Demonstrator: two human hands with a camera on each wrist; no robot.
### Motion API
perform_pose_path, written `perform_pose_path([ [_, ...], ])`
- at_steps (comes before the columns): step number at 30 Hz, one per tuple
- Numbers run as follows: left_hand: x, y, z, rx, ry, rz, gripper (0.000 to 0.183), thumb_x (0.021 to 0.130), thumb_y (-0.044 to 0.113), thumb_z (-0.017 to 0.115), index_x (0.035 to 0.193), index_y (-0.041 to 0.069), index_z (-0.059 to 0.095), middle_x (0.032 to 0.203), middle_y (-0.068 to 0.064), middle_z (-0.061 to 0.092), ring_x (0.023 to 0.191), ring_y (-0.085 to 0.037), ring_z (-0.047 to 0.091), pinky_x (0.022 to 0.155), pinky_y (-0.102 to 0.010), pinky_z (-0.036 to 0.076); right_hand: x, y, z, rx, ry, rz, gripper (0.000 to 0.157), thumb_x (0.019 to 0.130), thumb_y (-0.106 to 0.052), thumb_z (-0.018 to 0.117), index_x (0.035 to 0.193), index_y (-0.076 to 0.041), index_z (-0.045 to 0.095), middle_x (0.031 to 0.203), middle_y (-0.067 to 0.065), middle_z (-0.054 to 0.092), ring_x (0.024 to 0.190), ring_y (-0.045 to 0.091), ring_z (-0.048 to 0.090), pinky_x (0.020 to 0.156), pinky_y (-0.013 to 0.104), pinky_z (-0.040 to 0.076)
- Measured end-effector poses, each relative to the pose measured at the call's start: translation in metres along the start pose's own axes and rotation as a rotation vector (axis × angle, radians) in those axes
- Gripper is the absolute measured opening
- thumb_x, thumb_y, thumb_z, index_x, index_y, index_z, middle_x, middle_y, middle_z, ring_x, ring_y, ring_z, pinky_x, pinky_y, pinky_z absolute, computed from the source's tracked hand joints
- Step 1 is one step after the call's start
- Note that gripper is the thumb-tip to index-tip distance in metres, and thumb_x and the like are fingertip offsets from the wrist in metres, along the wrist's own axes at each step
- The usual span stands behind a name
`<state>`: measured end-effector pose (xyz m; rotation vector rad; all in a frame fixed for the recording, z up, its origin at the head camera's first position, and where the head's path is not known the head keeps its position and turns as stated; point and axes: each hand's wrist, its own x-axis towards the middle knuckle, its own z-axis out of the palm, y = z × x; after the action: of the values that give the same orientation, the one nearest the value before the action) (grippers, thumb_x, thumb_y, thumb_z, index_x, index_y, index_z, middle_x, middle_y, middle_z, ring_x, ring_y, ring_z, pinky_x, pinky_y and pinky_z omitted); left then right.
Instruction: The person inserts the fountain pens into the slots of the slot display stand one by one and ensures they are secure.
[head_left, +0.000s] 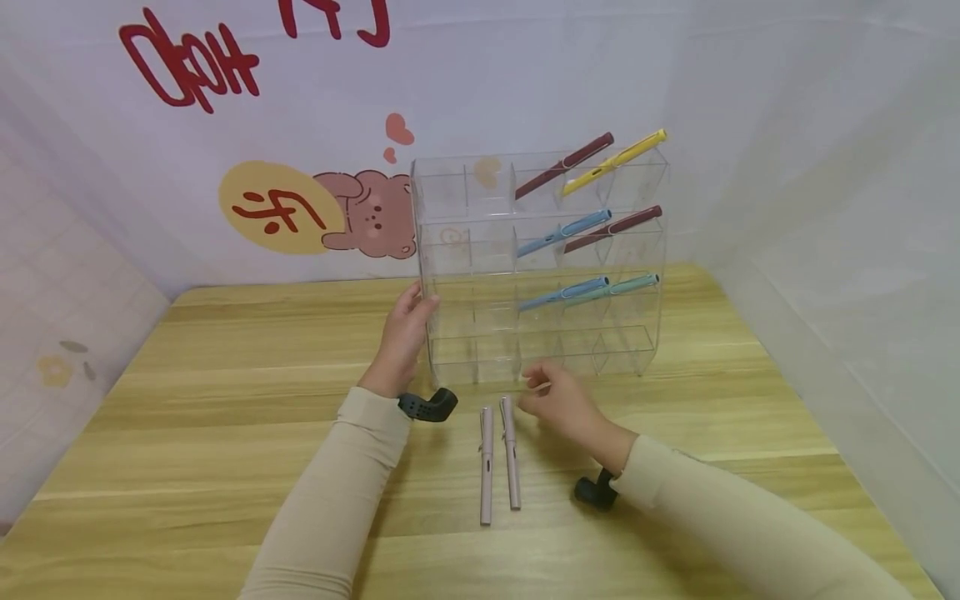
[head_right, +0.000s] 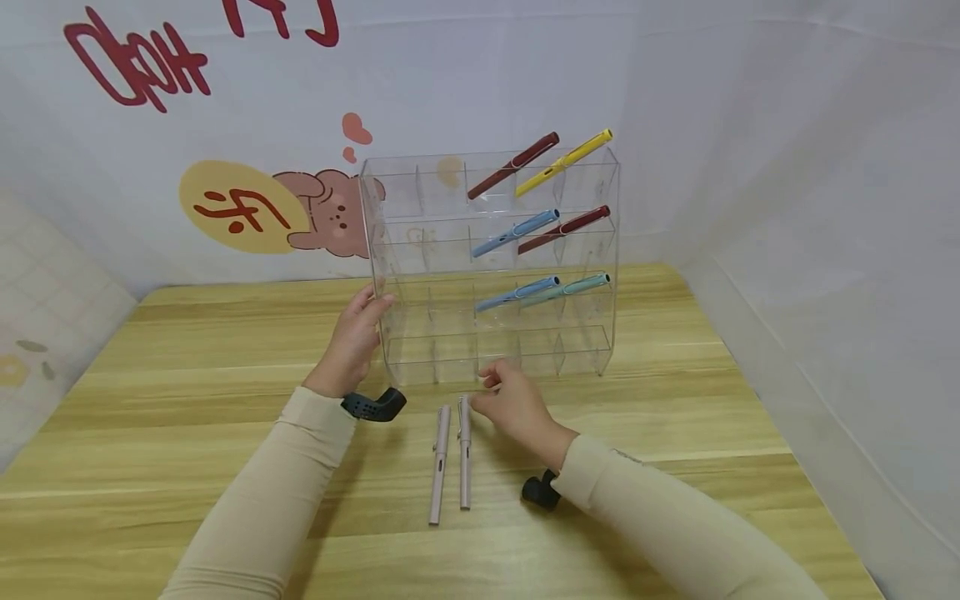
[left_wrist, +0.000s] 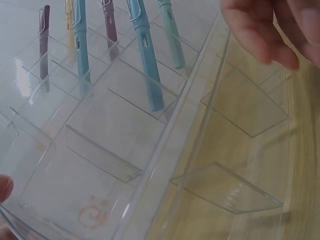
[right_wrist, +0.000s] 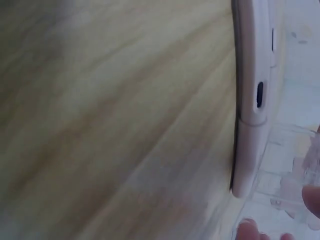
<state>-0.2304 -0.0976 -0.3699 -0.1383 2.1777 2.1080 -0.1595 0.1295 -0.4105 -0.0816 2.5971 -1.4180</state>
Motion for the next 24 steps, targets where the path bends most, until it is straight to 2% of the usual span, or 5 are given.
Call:
perform_pose_path([
  [7,-0.001,0.001,0.001,0.000,0.004,-0.010,0.055,0.101,0.035,0.048,0.152,0.023,0.030,0.150,-0.008,0.035,0.137,-0.027,0.032,0.111,-0.049,0.026,0.001,-0.004,0.010,-0.113,-0.052,0.004,0.040,0.082,-0.012,0.073,0.118,0.000,0.059,0.108,0.015,0.063,0.101,0.031,0.060,0.079,0.040,0.051],
  [14,-0.001,0.001,0.001,-0.025,-0.006,-0.001,0.053,0.101,0.035,0.048,0.150,0.022,0.033,0.148,-0.007,0.038,0.135,-0.027,0.035,0.111,-0.049,0.027,0.002,-0.008,0.016,-0.160,-0.074,-0.030,0.044,0.078,-0.007,0.074,0.118,0.005,0.059,0.102,0.015,0.063,0.092,0.027,0.059,0.079,0.040,0.051],
  [18,-0.001,0.000,0.000,-0.036,-0.015,0.001,0.053,0.101,0.035,0.048,0.150,0.022,0.033,0.148,-0.007,0.038,0.134,-0.026,0.035,0.111,-0.049,0.027,0.005,-0.010,0.021,-0.187,-0.094,-0.022,0.047,0.077,-0.007,0.076,0.119,0.006,0.059,0.103,0.014,0.063,0.091,0.024,0.059,0.080,0.038,0.051],
  [24,0.001,-0.002,-0.001,-0.054,-0.024,0.010,0.052,0.101,0.034,0.048,0.150,0.021,0.034,0.147,-0.008,0.039,0.133,-0.027,0.036,0.110,-0.048,0.028,0.008,-0.010,0.026,-0.218,-0.131,-0.032,0.045,0.076,-0.004,0.076,0.116,0.008,0.060,0.090,0.012,0.065,0.072,0.017,0.058,0.063,0.029,0.051],
])
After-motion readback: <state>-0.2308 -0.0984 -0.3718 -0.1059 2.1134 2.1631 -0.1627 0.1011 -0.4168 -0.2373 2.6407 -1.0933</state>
